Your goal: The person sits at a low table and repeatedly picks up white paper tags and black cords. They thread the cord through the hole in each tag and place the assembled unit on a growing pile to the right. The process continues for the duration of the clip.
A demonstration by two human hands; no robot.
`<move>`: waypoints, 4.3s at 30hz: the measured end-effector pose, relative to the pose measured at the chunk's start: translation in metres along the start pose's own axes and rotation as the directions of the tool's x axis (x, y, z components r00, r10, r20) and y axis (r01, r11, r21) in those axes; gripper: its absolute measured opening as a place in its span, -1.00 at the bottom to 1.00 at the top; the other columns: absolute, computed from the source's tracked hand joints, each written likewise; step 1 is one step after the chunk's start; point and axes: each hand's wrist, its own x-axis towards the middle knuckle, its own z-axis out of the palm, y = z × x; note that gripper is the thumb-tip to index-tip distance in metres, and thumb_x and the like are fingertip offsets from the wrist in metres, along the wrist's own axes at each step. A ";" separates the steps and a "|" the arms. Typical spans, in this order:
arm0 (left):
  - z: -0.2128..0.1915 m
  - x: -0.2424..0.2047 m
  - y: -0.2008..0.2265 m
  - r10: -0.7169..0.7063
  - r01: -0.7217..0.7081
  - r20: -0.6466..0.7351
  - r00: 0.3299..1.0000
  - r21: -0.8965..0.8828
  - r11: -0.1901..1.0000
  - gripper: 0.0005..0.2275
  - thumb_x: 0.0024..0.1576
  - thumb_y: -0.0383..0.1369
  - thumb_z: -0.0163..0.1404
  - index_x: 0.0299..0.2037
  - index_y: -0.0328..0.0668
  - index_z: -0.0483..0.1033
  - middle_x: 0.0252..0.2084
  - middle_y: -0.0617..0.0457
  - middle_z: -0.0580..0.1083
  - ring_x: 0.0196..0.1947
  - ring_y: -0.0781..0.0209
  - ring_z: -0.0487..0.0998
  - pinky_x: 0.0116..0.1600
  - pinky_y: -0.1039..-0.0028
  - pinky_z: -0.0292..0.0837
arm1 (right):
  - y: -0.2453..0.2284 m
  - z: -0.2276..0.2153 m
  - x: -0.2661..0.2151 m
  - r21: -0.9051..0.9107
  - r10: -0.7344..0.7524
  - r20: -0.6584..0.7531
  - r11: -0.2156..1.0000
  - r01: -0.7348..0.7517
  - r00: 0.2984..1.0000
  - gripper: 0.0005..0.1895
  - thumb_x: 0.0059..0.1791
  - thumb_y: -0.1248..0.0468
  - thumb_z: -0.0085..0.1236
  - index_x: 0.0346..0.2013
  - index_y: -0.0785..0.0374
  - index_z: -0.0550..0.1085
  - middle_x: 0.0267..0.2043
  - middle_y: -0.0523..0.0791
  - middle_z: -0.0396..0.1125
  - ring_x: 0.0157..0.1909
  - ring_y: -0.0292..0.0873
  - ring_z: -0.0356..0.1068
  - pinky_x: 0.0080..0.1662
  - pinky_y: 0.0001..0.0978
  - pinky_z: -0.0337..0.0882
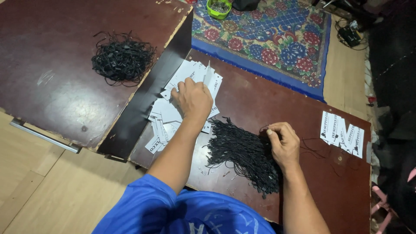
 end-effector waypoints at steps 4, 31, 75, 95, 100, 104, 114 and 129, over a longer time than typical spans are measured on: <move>0.023 -0.004 -0.010 0.009 -0.010 -0.022 1.000 -0.011 1.000 -0.89 0.18 -0.48 -0.01 -0.31 -0.20 0.60 -0.42 0.02 0.35 -0.20 -0.03 0.47 0.12 -0.19 0.18 | -0.001 0.000 0.000 0.007 0.001 -0.006 1.000 -0.001 1.000 -0.92 0.06 0.32 0.22 -0.33 0.21 0.56 -0.27 -0.06 0.51 -0.15 0.07 0.51 -0.04 -0.17 0.41; -0.019 -0.033 0.057 0.055 0.308 0.624 0.779 -0.457 0.835 -0.71 0.08 -0.37 0.03 0.01 0.13 0.60 -0.14 0.02 0.63 0.01 -0.05 0.63 0.09 0.15 0.52 | -0.007 -0.001 0.002 -0.012 -0.010 -0.027 1.000 0.010 1.000 -0.93 0.04 0.29 0.22 -0.34 0.15 0.55 -0.27 -0.11 0.51 -0.16 0.03 0.51 -0.05 -0.21 0.39; -0.009 -0.073 0.083 0.392 0.749 0.744 0.540 -0.638 0.179 -0.76 0.23 -0.45 -0.05 0.02 -0.42 0.55 -0.27 -0.18 0.53 -0.34 0.09 0.69 -0.32 0.49 0.65 | -0.029 -0.002 0.007 0.085 0.023 -0.020 0.996 -0.022 1.000 -0.94 0.03 0.37 0.21 -0.34 0.25 0.55 -0.26 -0.07 0.46 -0.20 0.02 0.51 -0.13 -0.20 0.49; -0.034 -0.076 0.097 0.269 0.570 0.686 0.676 -0.718 0.399 -0.74 0.12 -0.54 0.00 0.00 -0.34 0.62 -0.32 -0.13 0.58 -0.28 0.17 0.65 -0.19 0.41 0.57 | -0.035 -0.005 0.008 0.104 -0.015 -0.090 0.994 0.024 0.996 -0.93 0.03 0.35 0.21 -0.35 0.25 0.55 -0.24 -0.04 0.47 -0.20 0.04 0.51 -0.13 -0.19 0.49; -0.023 -0.081 0.093 0.345 0.483 0.634 0.692 -0.762 0.432 -0.70 0.10 -0.51 0.04 0.03 -0.26 0.64 -0.19 -0.18 0.63 -0.12 0.11 0.65 -0.04 0.31 0.56 | -0.032 -0.005 0.009 0.074 -0.037 -0.092 0.996 0.044 0.995 -0.93 0.01 0.36 0.23 -0.38 0.23 0.55 -0.23 -0.04 0.47 -0.19 0.05 0.50 -0.12 -0.18 0.49; -0.015 -0.084 0.089 0.405 0.483 0.622 0.670 -0.780 0.398 -0.76 0.20 -0.43 0.01 0.03 -0.22 0.64 -0.26 -0.16 0.61 -0.20 0.14 0.63 -0.13 0.41 0.58 | -0.032 -0.005 0.009 0.088 -0.047 -0.068 0.995 0.053 0.997 -0.91 0.01 0.38 0.23 -0.39 0.25 0.54 -0.25 -0.03 0.46 -0.21 0.07 0.49 -0.13 -0.17 0.48; 0.000 -0.084 0.080 0.415 0.340 0.550 0.725 -0.810 0.478 -0.91 0.21 -0.39 0.06 -0.26 -0.14 0.64 -0.60 -0.01 0.54 -0.51 0.26 0.64 -0.40 0.51 0.52 | -0.031 -0.002 0.007 0.151 -0.083 0.023 0.985 0.078 0.996 -0.90 0.02 0.36 0.21 -0.40 0.22 0.54 -0.33 -0.06 0.46 -0.28 0.02 0.49 -0.18 -0.20 0.48; 0.005 -0.093 0.083 0.363 0.459 0.652 0.666 -0.742 0.489 -0.86 0.25 -0.39 -0.09 -0.29 -0.22 0.50 -0.55 -0.08 0.57 -0.58 0.20 0.60 -0.41 0.46 0.48 | -0.038 -0.009 0.008 0.220 0.008 0.092 0.975 -0.028 0.996 -0.91 -0.04 0.34 0.28 -0.23 0.20 0.63 -0.36 -0.05 0.49 -0.28 0.01 0.50 -0.17 -0.20 0.49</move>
